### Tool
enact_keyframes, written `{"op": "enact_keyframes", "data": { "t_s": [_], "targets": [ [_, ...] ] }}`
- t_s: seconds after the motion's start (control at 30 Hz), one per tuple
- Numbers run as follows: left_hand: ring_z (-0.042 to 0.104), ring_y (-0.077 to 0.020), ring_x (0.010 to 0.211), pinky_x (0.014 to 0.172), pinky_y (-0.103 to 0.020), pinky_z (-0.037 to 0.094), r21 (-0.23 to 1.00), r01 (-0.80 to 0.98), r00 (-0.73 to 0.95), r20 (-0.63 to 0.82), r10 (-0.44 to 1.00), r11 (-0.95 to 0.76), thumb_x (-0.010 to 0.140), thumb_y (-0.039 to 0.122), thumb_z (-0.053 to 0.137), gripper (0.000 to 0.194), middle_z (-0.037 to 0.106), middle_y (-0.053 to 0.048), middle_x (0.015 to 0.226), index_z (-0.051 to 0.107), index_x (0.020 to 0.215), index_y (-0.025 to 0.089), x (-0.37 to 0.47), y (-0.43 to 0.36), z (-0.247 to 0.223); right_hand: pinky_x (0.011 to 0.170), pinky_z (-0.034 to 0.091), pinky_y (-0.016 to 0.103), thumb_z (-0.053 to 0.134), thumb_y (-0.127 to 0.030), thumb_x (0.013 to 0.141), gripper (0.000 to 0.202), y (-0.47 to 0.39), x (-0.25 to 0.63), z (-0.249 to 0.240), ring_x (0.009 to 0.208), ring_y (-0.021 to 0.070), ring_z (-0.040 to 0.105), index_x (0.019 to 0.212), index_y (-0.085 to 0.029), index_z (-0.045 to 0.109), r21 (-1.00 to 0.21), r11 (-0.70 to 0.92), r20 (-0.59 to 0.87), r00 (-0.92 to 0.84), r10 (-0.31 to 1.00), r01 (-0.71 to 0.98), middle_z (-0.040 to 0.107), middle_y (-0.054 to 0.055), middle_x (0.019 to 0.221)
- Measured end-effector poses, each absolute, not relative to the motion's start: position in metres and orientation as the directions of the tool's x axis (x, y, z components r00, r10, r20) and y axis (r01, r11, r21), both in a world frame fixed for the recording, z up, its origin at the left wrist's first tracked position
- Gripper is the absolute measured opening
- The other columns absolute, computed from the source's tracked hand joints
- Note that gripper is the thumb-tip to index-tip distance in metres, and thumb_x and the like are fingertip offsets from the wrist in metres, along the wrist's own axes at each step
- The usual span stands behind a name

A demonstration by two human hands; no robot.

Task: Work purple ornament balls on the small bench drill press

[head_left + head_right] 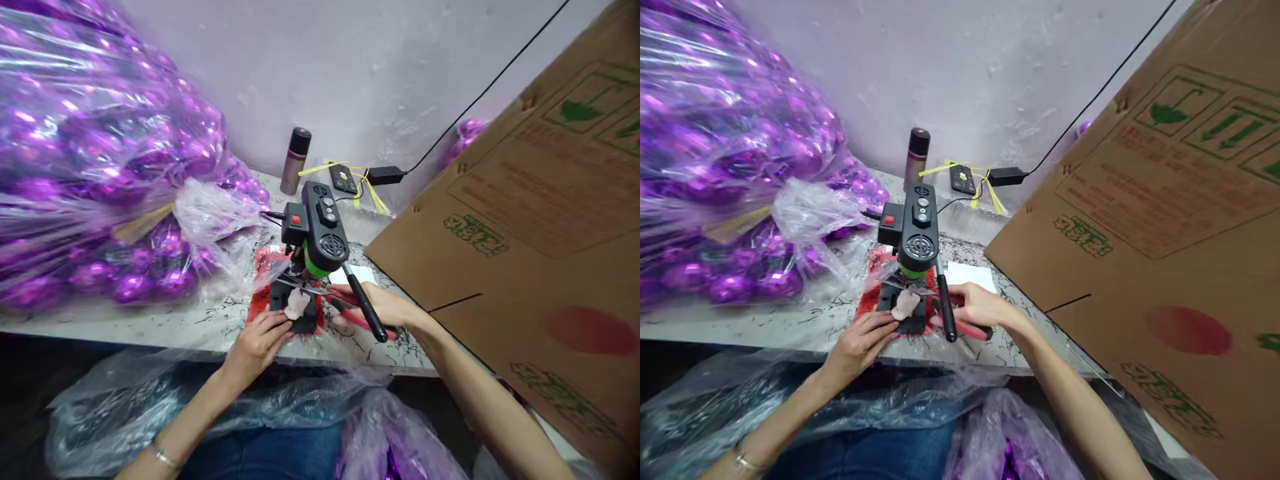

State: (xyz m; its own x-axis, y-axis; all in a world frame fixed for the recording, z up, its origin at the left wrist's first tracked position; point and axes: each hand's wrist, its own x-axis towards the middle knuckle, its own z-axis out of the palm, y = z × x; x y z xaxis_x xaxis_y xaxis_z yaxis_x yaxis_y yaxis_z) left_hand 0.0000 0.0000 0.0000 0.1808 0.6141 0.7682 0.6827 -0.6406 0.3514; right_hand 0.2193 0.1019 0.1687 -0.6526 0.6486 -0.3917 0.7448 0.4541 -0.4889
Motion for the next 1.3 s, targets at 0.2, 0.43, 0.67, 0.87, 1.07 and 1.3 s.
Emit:
{"op": "enact_keyframes", "data": {
  "t_s": [0.2,0.43,0.67,0.87,1.07,1.3],
  "targets": [
    [0.069,-0.0174,0.094,0.089,-0.032,0.058,0.371,0.674,0.172,0.762,0.624,-0.639,0.093,0.018,0.058,0.015,0.073,-0.007,0.100,0.068,0.104,0.015,0.001,0.000,-0.001,0.085,0.049,0.041,0.061,-0.033,0.074,0.054,0.078,0.228,0.156,0.101,0.0306,0.062,0.125,-0.016,0.060,-0.191,0.621,-0.046,-0.639,0.768,0.760,0.065,0.014,0.116],
    [0.069,-0.0176,0.097,0.091,-0.033,0.058,0.387,0.674,0.179,0.741,0.648,-0.629,0.094,0.017,0.057,0.016,0.073,-0.007,0.101,0.068,0.104,0.016,0.000,-0.002,0.002,0.086,0.050,0.041,0.062,-0.037,0.077,0.063,0.084,0.233,0.149,0.105,0.0303,0.061,0.136,-0.018,0.052,-0.200,0.650,-0.066,-0.672,0.738,0.733,0.063,0.013,0.120],
    [0.068,-0.0171,0.096,0.091,-0.031,0.058,0.386,0.674,0.167,0.751,0.639,-0.630,0.093,0.017,0.057,0.015,0.073,-0.007,0.099,0.068,0.104,0.015,0.001,-0.002,0.001,0.084,0.052,0.039,0.069,-0.047,0.076,0.056,0.093,0.230,0.156,0.098,0.0270,0.063,0.124,-0.019,0.062,-0.437,0.555,-0.180,-0.673,0.717,0.708,0.064,0.012,0.118],
    [0.068,-0.0174,0.097,0.091,-0.032,0.058,0.381,0.671,0.179,0.750,0.637,-0.637,0.093,0.016,0.057,0.015,0.073,-0.007,0.100,0.068,0.103,0.014,0.000,-0.002,0.002,0.082,0.051,0.035,0.074,-0.048,0.070,0.042,0.106,0.226,0.157,0.092,0.0246,0.062,0.100,-0.019,0.070,-0.600,0.453,-0.250,-0.693,0.677,0.659,0.068,0.006,0.098],
    [0.068,-0.0172,0.096,0.092,-0.032,0.057,0.386,0.667,0.178,0.749,0.639,-0.638,0.092,0.016,0.058,0.016,0.073,-0.007,0.100,0.069,0.104,0.016,0.000,-0.001,0.001,0.076,0.050,0.033,0.073,-0.056,0.068,0.049,0.099,0.222,0.155,0.084,0.0231,0.061,0.095,-0.016,0.071,-0.648,0.338,-0.335,-0.654,0.679,0.683,0.068,0.005,0.093],
    [0.069,-0.0173,0.096,0.092,-0.033,0.058,0.383,0.665,0.176,0.754,0.633,-0.641,0.093,0.018,0.058,0.016,0.073,-0.007,0.101,0.069,0.105,0.017,-0.001,-0.001,0.001,0.075,0.051,0.031,0.069,-0.059,0.070,0.051,0.082,0.214,0.161,0.088,0.0241,0.060,0.100,-0.018,0.072,-0.716,0.167,-0.427,-0.615,0.662,0.678,0.070,0.004,0.094]
  ]
}}
